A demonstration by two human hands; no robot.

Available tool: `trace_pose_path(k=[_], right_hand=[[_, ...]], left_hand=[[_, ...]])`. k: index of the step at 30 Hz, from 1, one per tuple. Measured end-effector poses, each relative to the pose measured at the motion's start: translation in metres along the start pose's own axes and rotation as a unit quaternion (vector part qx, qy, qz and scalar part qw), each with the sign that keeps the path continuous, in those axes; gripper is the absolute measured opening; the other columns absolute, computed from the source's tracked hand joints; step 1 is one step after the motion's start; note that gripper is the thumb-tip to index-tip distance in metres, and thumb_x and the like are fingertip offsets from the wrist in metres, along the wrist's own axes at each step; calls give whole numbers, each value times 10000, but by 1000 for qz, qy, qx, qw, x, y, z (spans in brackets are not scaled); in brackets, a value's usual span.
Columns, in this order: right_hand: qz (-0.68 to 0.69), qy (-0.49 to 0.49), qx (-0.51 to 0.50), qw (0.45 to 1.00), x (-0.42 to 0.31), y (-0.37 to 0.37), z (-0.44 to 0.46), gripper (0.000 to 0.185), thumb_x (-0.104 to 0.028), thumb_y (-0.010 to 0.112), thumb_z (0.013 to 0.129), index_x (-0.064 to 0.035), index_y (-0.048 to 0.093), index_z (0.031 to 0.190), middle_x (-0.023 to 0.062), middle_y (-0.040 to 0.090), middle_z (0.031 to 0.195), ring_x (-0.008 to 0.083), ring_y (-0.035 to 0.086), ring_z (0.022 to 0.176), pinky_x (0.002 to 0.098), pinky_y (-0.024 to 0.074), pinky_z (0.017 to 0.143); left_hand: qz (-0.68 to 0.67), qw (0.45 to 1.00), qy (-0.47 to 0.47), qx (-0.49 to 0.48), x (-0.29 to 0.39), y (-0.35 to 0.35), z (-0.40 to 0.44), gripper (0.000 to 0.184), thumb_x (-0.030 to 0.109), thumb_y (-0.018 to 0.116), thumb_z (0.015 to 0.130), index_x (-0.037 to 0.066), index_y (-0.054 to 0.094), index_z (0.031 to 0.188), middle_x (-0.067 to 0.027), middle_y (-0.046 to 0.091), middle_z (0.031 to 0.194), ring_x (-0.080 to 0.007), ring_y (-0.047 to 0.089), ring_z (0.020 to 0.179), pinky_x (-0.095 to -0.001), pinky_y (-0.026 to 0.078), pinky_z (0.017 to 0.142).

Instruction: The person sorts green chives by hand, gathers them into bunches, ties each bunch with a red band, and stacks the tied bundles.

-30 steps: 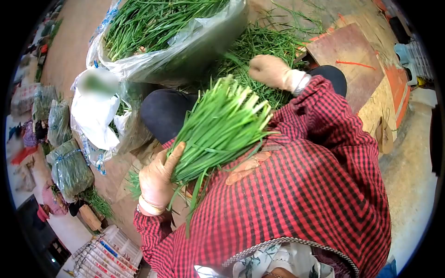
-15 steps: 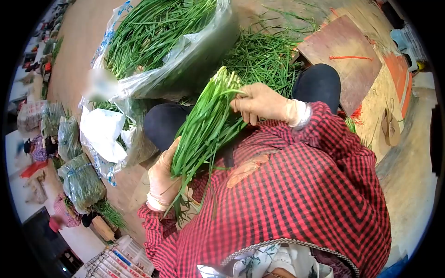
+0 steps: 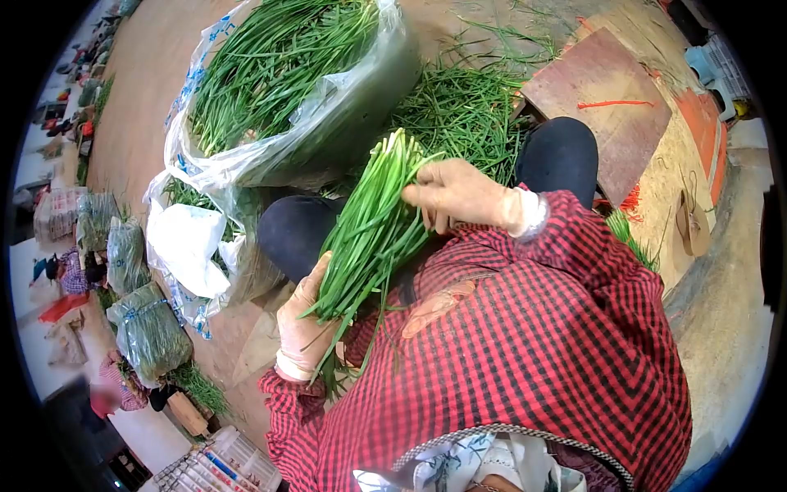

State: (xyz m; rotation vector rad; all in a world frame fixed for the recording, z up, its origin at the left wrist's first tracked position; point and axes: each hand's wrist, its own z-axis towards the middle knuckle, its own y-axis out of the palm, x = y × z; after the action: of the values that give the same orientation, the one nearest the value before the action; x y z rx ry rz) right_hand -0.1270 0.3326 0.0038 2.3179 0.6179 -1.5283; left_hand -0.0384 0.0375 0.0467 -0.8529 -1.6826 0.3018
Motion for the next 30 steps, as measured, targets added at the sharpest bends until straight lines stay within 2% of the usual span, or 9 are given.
trace_pose_path(k=[5, 9, 11, 13, 14, 17, 19, 22, 30], right_hand=[[74, -11, 30, 997, 5, -27, 9, 211, -142, 494, 951, 5, 638, 1000, 97, 644, 665, 144, 611, 489, 256, 492, 462], [61, -80, 150, 984, 8, -75, 8, 264, -228, 533, 984, -5, 650, 1067, 58, 629, 637, 102, 607, 513, 226, 482, 484], [-32, -39, 154, 987, 9, -89, 8, 372, -313, 585, 962, 9, 630, 1143, 85, 671, 795, 136, 660, 713, 251, 531, 646], [-344, -125, 243, 898, 6, -74, 7, 488, -374, 620, 930, 19, 592, 1218, 131, 665, 1018, 198, 643, 950, 298, 514, 844], [-285, -60, 155, 944, -7, -71, 5, 609, -464, 637, 892, 19, 563, 1256, 165, 622, 1167, 249, 598, 1069, 334, 471, 943], [-329, -113, 70, 935, -8, -43, 13, 759, -636, 595, 831, 8, 580, 1231, 174, 663, 1025, 305, 640, 968, 372, 506, 838], [-380, -33, 55, 923, -28, -24, 16, 765, -652, 596, 816, 1, 590, 1215, 166, 673, 953, 317, 653, 881, 387, 506, 770], [-354, -28, 59, 933, -25, -11, 26, 755, -649, 598, 811, 10, 573, 1179, 182, 674, 882, 355, 652, 831, 405, 499, 734], [-357, -63, 115, 925, -7, 10, 46, 610, -521, 606, 836, 28, 592, 1101, 228, 675, 894, 368, 655, 888, 435, 502, 797]], left_hand=[[-100, 994, -42, 10, -6, 1, -7, 599, 56, 709, 804, 62, 506, 1367, -128, 654, 1201, -227, 659, 1054, -283, 513, 894], [-8, 996, 80, -45, -33, -8, -11, 620, 37, 658, 828, 18, 432, 1404, -112, 631, 1258, -175, 636, 1095, -275, 493, 926], [-77, 995, 46, -53, -30, -9, -11, 626, 37, 654, 821, -2, 422, 1401, -137, 615, 1268, -167, 621, 1104, -280, 491, 929], [-66, 994, 81, -43, -41, -9, -13, 620, 46, 656, 815, -7, 432, 1391, -146, 624, 1240, -173, 621, 1088, -285, 492, 922], [-147, 987, 32, -48, -53, -4, -14, 598, 41, 655, 815, -25, 444, 1371, -125, 643, 1207, -179, 624, 1069, -291, 490, 923], [-202, 976, -66, -49, -27, -5, -12, 560, 13, 641, 819, -42, 457, 1346, -112, 652, 1191, -178, 628, 1060, -283, 485, 930], [-183, 981, -42, -43, -17, -4, -11, 549, -11, 634, 819, -39, 465, 1340, -114, 650, 1194, -164, 625, 1056, -273, 484, 926], [-94, 992, 63, -48, -21, -3, -13, 548, -12, 648, 822, -28, 480, 1342, -124, 651, 1193, -149, 618, 1068, -276, 484, 927], [-169, 985, 17, -26, -29, 17, -18, 595, -23, 641, 818, -14, 443, 1379, -115, 655, 1173, -145, 623, 1048, -282, 503, 888]])
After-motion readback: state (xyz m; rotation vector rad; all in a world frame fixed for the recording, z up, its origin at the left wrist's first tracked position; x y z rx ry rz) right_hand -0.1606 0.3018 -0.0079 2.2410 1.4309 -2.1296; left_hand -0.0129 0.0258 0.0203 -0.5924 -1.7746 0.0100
